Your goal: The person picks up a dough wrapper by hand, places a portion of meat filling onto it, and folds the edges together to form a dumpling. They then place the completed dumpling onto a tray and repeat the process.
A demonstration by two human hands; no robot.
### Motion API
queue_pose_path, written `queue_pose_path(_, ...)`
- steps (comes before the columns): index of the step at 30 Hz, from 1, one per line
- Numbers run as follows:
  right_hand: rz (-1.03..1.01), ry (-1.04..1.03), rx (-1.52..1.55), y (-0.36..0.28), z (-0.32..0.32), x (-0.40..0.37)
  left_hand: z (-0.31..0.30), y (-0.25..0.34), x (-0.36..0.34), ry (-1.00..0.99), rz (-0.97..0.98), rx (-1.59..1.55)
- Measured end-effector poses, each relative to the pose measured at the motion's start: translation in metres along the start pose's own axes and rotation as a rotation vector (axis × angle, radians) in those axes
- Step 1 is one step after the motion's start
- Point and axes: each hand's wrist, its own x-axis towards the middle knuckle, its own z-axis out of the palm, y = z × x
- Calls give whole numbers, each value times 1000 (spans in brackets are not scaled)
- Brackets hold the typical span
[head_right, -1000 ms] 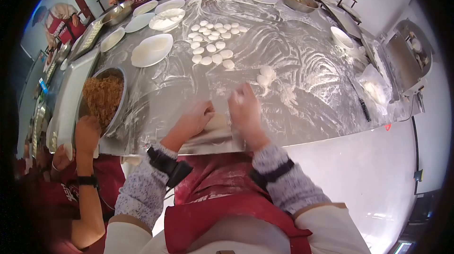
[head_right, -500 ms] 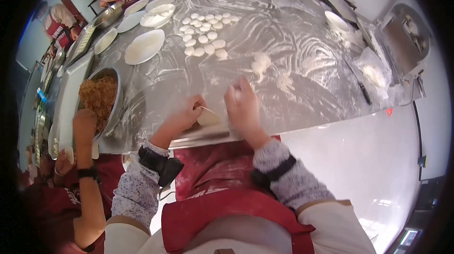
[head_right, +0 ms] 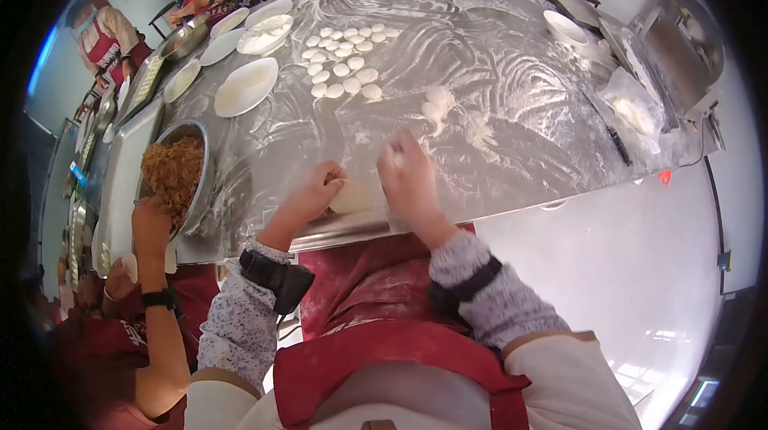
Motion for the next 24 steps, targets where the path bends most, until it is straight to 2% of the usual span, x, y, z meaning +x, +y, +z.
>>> queue_pose_path(3,-17,-28,-18,10,31,46,2,27,5,-12,-105,33)
queue_pose_path(5,-55,-44,-119,9,45,63,8,31,13,18,-40,-6)
queue_pose_path(7,-37,-48,-120,8,34,53,7,31,14,48,22,-48)
queue_pose_path(9,-23,-60,-120,2,18,32,-2,27,8,-126,41,107)
queue_pose_path(10,-20,-28,-88,-1,8,15,-2,17,6,-126,35,102)
queue_pose_path(12,-12,10,-58,-3,3,6,-2,0,4,4,26,67)
queue_pose_path(14,-12,35,-36,-3,1,-2,4,-7,2,-8,42,31)
queue_pose_path(16,-41,14,-50,5,15,23,5,3,3,-2,72,0)
queue_pose_path(19,-111,12,-102,16,47,59,11,24,9,31,-29,-6)
queue_pose_path(21,-147,35,-149,10,49,65,17,18,17,175,109,-20)
queue_pose_path(22,-137,33,-128,12,43,58,17,11,18,180,110,-20)
queue_pose_path(24,-126,23,-112,8,26,34,11,5,13,4,176,113)
